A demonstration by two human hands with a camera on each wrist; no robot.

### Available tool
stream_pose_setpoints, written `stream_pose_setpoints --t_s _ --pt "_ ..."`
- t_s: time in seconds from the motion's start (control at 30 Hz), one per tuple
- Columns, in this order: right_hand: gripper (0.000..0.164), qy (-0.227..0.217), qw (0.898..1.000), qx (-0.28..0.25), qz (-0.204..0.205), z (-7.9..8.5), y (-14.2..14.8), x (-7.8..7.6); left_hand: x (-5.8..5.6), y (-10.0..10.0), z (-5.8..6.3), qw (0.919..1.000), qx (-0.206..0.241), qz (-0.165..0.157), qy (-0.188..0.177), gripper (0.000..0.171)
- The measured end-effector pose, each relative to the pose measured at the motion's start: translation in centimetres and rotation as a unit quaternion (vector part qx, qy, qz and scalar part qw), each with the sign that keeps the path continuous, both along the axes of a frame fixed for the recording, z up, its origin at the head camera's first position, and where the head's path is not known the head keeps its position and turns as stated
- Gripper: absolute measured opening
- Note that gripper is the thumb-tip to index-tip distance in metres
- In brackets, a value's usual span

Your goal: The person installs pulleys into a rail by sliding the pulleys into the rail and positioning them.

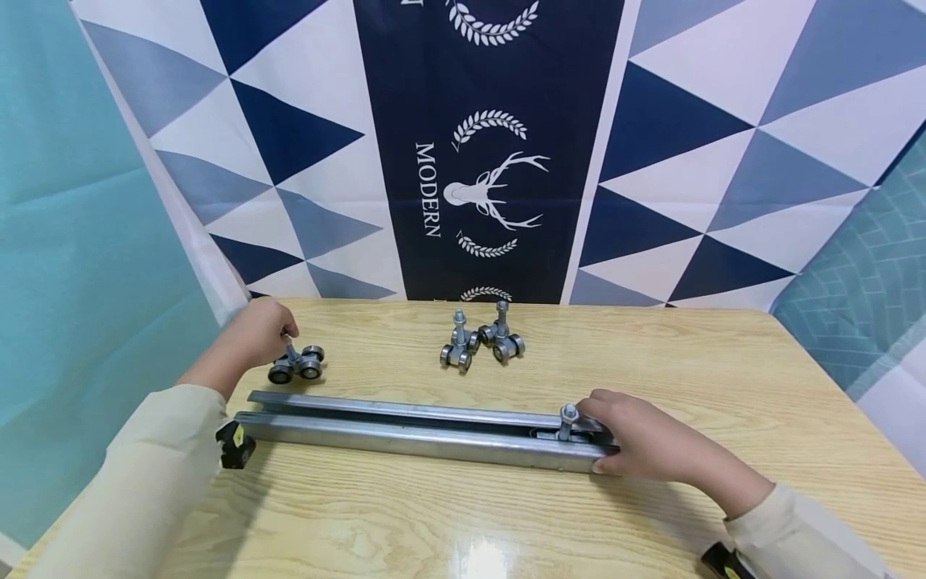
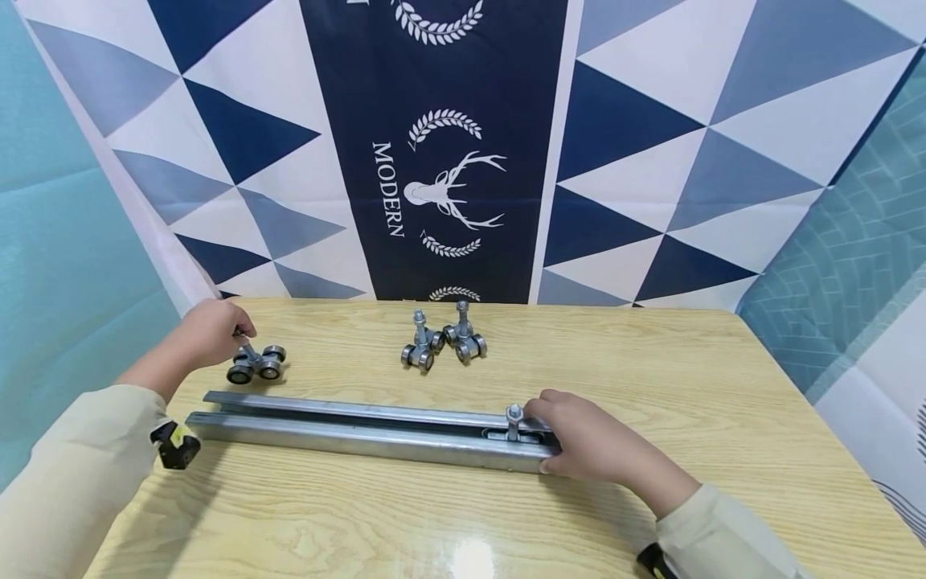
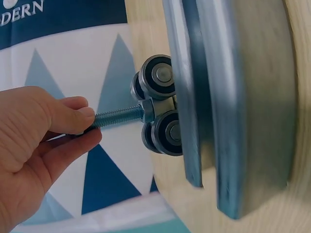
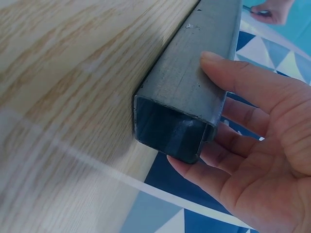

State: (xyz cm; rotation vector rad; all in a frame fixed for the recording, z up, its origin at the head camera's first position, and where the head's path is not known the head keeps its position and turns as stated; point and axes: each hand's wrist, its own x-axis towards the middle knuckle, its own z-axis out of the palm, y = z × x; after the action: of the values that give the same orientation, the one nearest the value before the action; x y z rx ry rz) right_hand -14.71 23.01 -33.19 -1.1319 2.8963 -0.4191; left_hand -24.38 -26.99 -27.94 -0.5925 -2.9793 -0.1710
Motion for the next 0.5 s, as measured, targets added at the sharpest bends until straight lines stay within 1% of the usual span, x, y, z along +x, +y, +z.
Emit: stream_pose_setpoints --t_s 0.17,0.3,0.5 --pt "0.054 0.002 1.0 0.0 -0.001 0.0 0.0 0.1 0.3 -1.5 0.0 0.9999 0.006 0.015 -0.002 0.022" --pt "0.054 0.004 1.0 0.001 0.0 0.0 0.0 0.1 0.5 -2.6 -0.1 0.9997 0.001 0.024 0.0 0.02" --pt "0.054 -0.001 1.0 0.007 -0.002 0.1 -0.1 0.1 0.8 -4.2 -0.1 0.9997 -0.01 0.021 0.002 0.019"
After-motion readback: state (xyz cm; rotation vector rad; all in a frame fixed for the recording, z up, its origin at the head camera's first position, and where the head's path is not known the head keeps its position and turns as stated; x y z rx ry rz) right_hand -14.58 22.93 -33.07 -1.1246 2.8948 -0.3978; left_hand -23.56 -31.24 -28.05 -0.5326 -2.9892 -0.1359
